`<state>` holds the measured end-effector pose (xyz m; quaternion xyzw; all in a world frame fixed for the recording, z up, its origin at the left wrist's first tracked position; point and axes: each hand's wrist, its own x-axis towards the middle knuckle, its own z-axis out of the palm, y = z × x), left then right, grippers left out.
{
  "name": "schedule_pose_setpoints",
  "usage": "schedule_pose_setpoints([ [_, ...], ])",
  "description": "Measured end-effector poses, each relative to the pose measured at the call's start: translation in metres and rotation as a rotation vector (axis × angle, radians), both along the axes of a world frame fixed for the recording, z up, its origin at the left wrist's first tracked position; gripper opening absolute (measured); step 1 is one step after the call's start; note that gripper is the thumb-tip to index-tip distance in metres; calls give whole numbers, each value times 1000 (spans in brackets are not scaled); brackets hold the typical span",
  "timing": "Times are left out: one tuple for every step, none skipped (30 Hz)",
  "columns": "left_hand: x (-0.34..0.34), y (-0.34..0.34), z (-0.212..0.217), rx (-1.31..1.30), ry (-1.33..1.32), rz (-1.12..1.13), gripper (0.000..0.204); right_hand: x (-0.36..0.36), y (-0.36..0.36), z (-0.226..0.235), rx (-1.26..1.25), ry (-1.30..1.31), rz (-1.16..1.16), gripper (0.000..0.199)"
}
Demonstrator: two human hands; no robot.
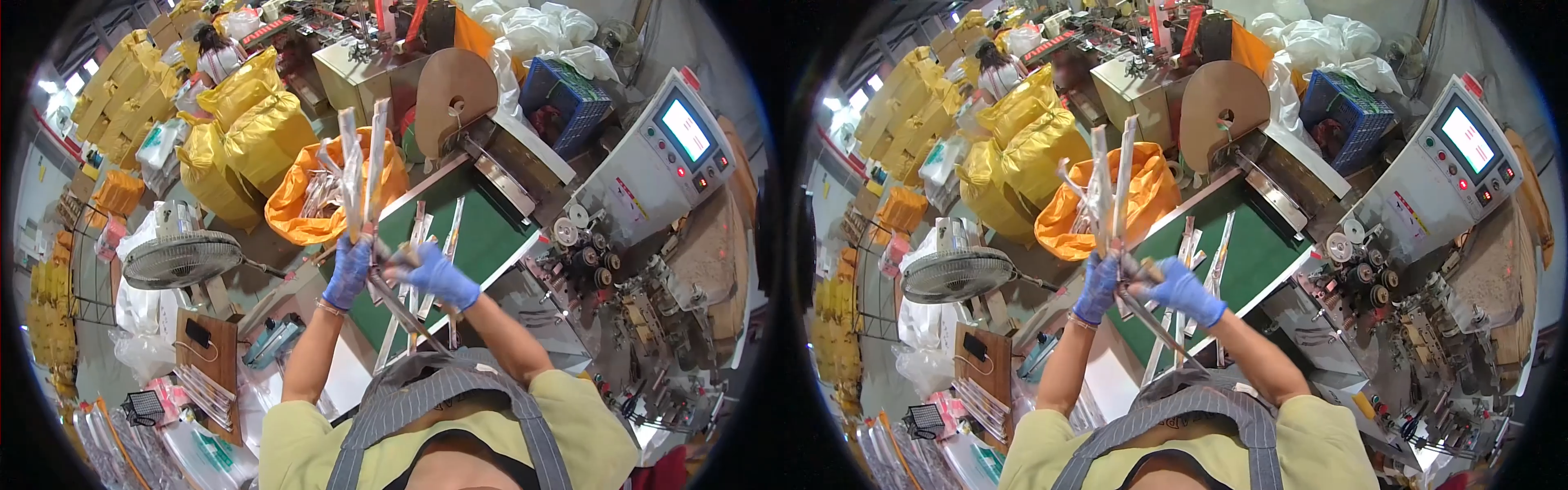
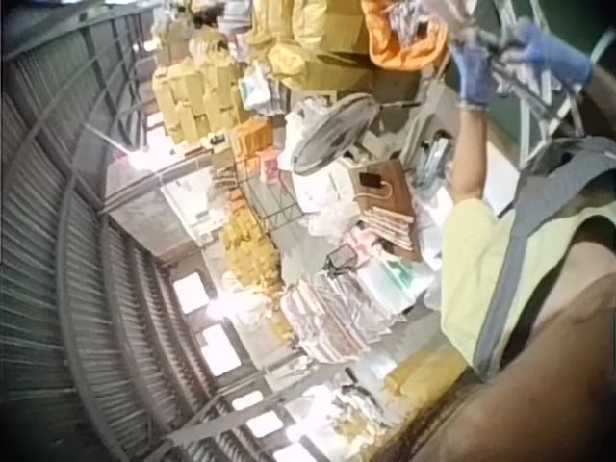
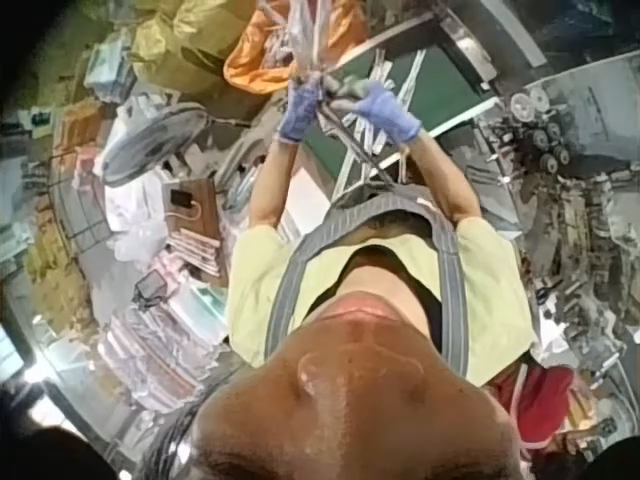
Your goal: The recorder bundles sticks, wraps them in paper, and places them into a packaging machine or onto a conveyor belt.
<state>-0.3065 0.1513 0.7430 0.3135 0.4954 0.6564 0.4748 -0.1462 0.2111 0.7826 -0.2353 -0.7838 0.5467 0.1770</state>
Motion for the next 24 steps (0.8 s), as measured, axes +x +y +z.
schedule_pose_setpoints([
  [2, -4, 11, -78, -63, 21, 20, 6, 14, 6, 125, 57, -164, 17],
  [6, -9, 25, -158, -129, 38, 19, 10, 27, 26, -285, 296, -307, 18],
  [11, -16, 33, -159, -125, 30, 19, 16, 50, 36, -200, 340, -380, 20],
  [19, -22, 39, -191, 81, 14, 20, 17, 64, 53, -246, 478, -467, 24],
  [23, -27, 41, -218, 288, 2, 21, 23, 79, 69, -303, 477, -438, 25],
  [25, -35, 40, -221, 292, -5, 21, 28, 92, 82, -398, 434, -384, 23],
  [29, -40, 39, -186, 342, -3, 18, 33, 103, 89, -430, 416, -352, 21],
  [30, -46, 38, -154, 391, 8, 15, 36, 113, 92, -464, 394, -310, 19],
  [31, -54, 40, -131, 390, 17, 13, 40, 122, 93, -465, 397, -312, 19],
  [30, -59, 38, -131, 393, 14, 13, 43, 130, 92, -445, 301, -211, 17],
  [28, -64, 35, -103, 441, 10, 13, 43, 131, 93, -426, 201, -110, 15],
  [26, -68, 34, -73, 488, 5, 13, 42, 129, 94, -428, 201, -111, 15],
  [28, -72, 36, -103, 411, 17, 12, 41, 126, 98, -243, 117, -158, 14],
  [29, -72, 39, -104, 409, 18, 12, 38, 123, 100, -57, 31, -200, 13],
  [31, -70, 42, -144, 407, 37, 14, 31, 123, 89, 344, 243, -146, 12],
  [34, -67, 45, -182, 405, 55, 15, 28, 116, 84, 345, 241, -145, 12],
  [37, -66, 46, -202, 294, 58, 23, 20, 97, 82, 888, 149, -153, 10],
  [41, -63, 52, -204, 288, 66, 23, 13, 79, 79, 1431, 46, -156, 7],
  [46, -60, 60, -263, 103, 71, 23, 9, 63, 73, 1313, 175, -108, 8],
  [48, -59, 64, -321, -81, 69, 24, 6, 48, 68, 1191, 297, -68, 9],
  [49, -56, 64, -298, -61, 71, 22, 6, 39, 67, 1194, 295, -64, 9],
  [49, -56, 60, -295, -64, 72, 22, 7, 32, 67, 831, 419, -60, 9],
  [49, -56, 52, -200, 63, 85, 22, 7, 29, 67, 461, 527, -55, 10],
  [49, -57, 48, -105, 190, 97, 22, 8, 32, 66, 462, 526, -53, 10],
])
